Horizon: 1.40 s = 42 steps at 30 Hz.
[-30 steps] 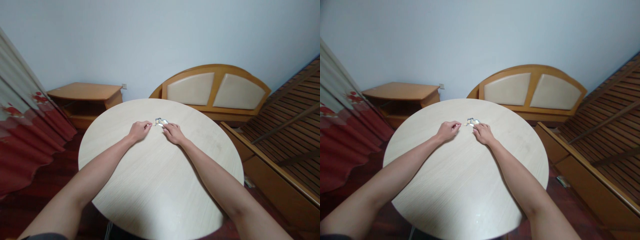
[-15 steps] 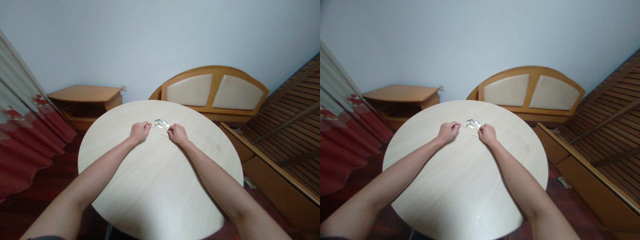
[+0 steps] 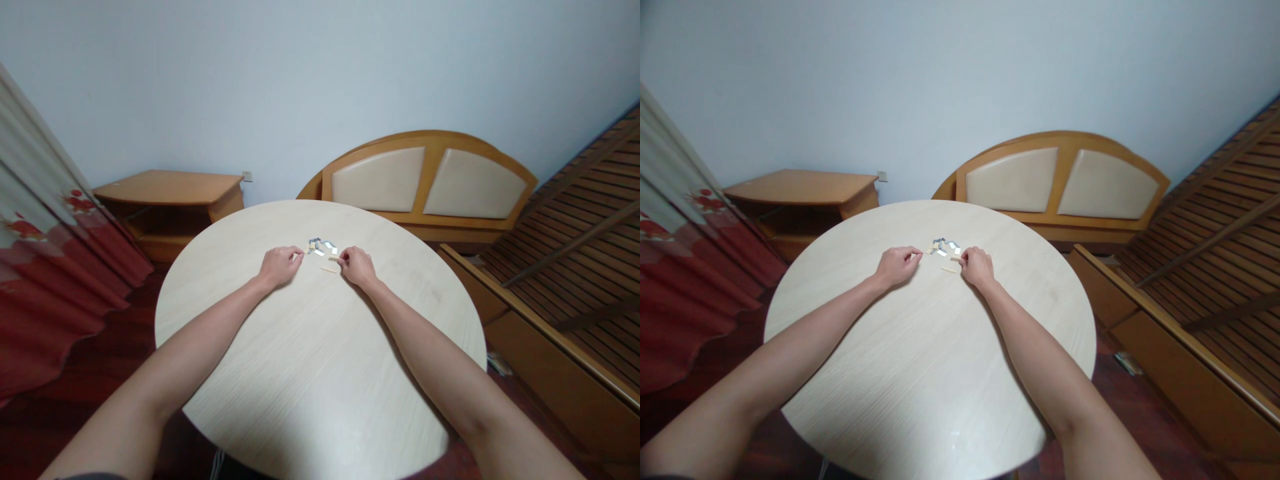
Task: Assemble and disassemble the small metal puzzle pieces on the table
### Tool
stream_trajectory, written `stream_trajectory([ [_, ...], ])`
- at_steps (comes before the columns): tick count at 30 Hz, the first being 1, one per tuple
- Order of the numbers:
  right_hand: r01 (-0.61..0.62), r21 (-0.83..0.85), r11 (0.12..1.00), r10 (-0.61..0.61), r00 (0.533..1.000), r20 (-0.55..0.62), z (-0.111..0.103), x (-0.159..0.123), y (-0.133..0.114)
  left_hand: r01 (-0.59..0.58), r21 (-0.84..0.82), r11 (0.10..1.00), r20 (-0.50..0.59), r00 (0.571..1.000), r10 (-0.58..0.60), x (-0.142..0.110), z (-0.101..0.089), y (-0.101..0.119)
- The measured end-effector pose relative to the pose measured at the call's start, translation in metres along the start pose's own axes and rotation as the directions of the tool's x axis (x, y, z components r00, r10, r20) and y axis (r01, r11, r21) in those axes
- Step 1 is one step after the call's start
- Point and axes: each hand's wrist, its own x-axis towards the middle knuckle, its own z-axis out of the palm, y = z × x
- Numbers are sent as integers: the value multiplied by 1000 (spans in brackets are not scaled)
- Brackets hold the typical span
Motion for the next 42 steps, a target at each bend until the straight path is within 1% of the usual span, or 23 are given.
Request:
stream_trajectory([
  [4,45,114,992,-36,996,-82,2,-2,0,-52,-60,997,26,998,53,-2,3,-1],
  [6,129,175,976,-107,985,-132,2,-4,-4,-76,-78,994,28,997,79,-2,4,0],
  [7,194,194,962,-166,975,-150,3,-5,-7,-84,-82,993,32,996,87,-2,4,0],
  [9,341,216,915,-306,935,-179,4,-7,-13,-94,-87,992,49,994,98,-2,3,1],
  [12,519,231,823,-472,851,-230,7,-11,-22,-108,-87,990,79,990,115,-1,3,2],
  [13,558,235,796,-506,826,-247,8,-12,-25,-115,-89,989,87,989,123,-1,3,2],
  [15,606,238,759,-544,791,-279,9,-13,-28,-141,-102,985,109,982,152,-1,4,1],
  [18,631,239,738,-555,769,-317,10,-14,-30,-181,-134,974,144,969,200,-2,4,0],
  [20,630,245,737,-548,769,-329,9,-15,-30,-197,-141,970,153,964,218,-1,4,0],
  [23,612,258,747,-528,783,-329,8,-16,-29,-211,-137,968,157,960,231,-1,4,0],
  [29,606,242,758,-547,792,-271,6,-16,-28,-210,-135,968,161,960,230,-1,6,-1],
  [35,553,227,802,-522,833,-185,3,-16,-28,-197,-113,974,146,966,213,-1,5,0],
  [42,534,212,819,-503,845,-183,5,-15,-27,-168,-74,983,108,978,176,-1,4,0],
])
